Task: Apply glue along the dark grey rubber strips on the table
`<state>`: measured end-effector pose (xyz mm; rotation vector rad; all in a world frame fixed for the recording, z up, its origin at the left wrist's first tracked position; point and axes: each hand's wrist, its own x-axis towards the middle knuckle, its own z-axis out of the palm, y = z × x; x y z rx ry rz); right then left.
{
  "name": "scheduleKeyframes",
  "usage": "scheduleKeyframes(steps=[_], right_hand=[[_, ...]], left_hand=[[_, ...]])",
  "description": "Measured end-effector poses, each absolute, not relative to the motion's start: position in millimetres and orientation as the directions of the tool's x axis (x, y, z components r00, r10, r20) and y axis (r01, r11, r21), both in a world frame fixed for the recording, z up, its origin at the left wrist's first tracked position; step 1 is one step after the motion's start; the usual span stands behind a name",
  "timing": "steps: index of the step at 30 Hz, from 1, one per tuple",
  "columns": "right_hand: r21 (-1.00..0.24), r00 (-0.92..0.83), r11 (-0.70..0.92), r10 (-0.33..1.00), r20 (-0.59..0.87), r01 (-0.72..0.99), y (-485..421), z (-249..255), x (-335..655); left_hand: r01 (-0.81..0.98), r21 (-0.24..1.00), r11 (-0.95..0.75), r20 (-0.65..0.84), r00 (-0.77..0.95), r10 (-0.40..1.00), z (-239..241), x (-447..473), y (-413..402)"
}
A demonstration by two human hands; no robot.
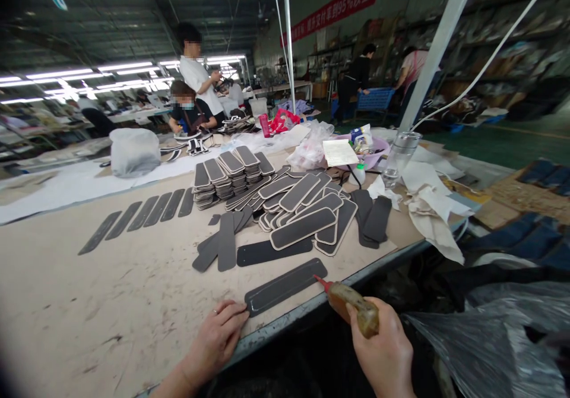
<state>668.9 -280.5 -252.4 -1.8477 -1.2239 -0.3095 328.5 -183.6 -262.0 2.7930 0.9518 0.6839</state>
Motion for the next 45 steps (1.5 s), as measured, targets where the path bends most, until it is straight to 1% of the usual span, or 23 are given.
scheduleKeyframes(steps=[2, 3, 6, 9, 12, 14, 18, 21, 23, 27, 32, 35, 37, 39, 42, 45], right_hand=[[-0.502, 0.453, -0.107, 0.615, 0.645, 0.858, -280.1, -249.1, 666.8], [-0.513, 0.444, -0.079, 0.623, 0.644, 0.855, -279.9, -247.8, 663.1], [-0.602, 0.41, 0.048, 0.689, 0.597, 0.797, -278.3, -245.9, 641.2], [-0.68, 0.31, 0.182, 0.787, 0.534, 0.711, -273.7, -247.2, 613.6], [-0.707, 0.237, 0.227, 0.837, 0.494, 0.67, -268.3, -249.4, 601.2], [-0.685, 0.263, 0.204, 0.818, 0.512, 0.699, -266.2, -250.2, 607.6], [-0.585, 0.382, 0.069, 0.694, 0.61, 0.808, -266.0, -248.9, 638.6], [-0.544, 0.426, -0.011, 0.635, 0.644, 0.839, -268.0, -247.6, 650.7], [-0.565, 0.427, 0.003, 0.65, 0.628, 0.825, -269.4, -248.2, 649.1], [-0.651, 0.429, 0.044, 0.717, 0.549, 0.758, -270.2, -251.6, 642.8], [-0.633, 0.519, -0.052, 0.626, 0.582, 0.772, -268.2, -254.1, 654.8], [-0.665, 0.537, -0.059, 0.644, 0.544, 0.745, -267.7, -254.8, 660.4], [-0.701, 0.547, -0.05, 0.665, 0.508, 0.711, -267.6, -254.5, 662.4], [-0.721, 0.58, -0.062, 0.642, 0.501, 0.691, -266.9, -253.1, 665.5], [-0.711, 0.619, -0.09, 0.575, 0.535, 0.698, -263.5, -250.5, 673.2], [-0.685, 0.613, -0.105, 0.557, 0.56, 0.721, -257.1, -249.9, 678.9]], left_hand=[[0.553, 0.244, -0.796, 0.372, 0.705, 0.604, -263.5, 327.7, -183.5], [0.554, 0.244, -0.796, 0.37, 0.706, 0.604, -263.7, 327.5, -183.5], [0.55, 0.237, -0.801, 0.368, 0.712, 0.598, -262.1, 328.0, -183.3], [0.552, 0.226, -0.803, 0.37, 0.714, 0.595, -260.0, 329.2, -183.0], [0.558, 0.22, -0.8, 0.369, 0.711, 0.598, -260.3, 329.6, -182.1], [0.558, 0.222, -0.8, 0.362, 0.714, 0.599, -261.5, 329.2, -181.4], [0.552, 0.23, -0.801, 0.351, 0.721, 0.598, -263.5, 328.2, -181.3], [0.549, 0.225, -0.805, 0.369, 0.716, 0.592, -264.2, 327.8, -181.9], [0.541, 0.221, -0.811, 0.393, 0.712, 0.582, -264.6, 327.8, -181.7], [0.517, 0.219, -0.828, 0.433, 0.709, 0.557, -264.7, 329.1, -179.2], [0.51, 0.197, -0.837, 0.482, 0.693, 0.536, -261.9, 332.6, -175.1], [0.491, 0.157, -0.857, 0.501, 0.708, 0.498, -258.8, 334.9, -172.6], [0.487, 0.141, -0.862, 0.492, 0.721, 0.488, -256.6, 336.7, -171.1], [0.495, 0.144, -0.857, 0.472, 0.726, 0.499, -254.4, 338.7, -170.1], [0.504, 0.158, -0.849, 0.431, 0.739, 0.518, -250.4, 342.0, -169.1], [0.503, 0.166, -0.848, 0.389, 0.757, 0.525, -247.2, 344.9, -167.8]])
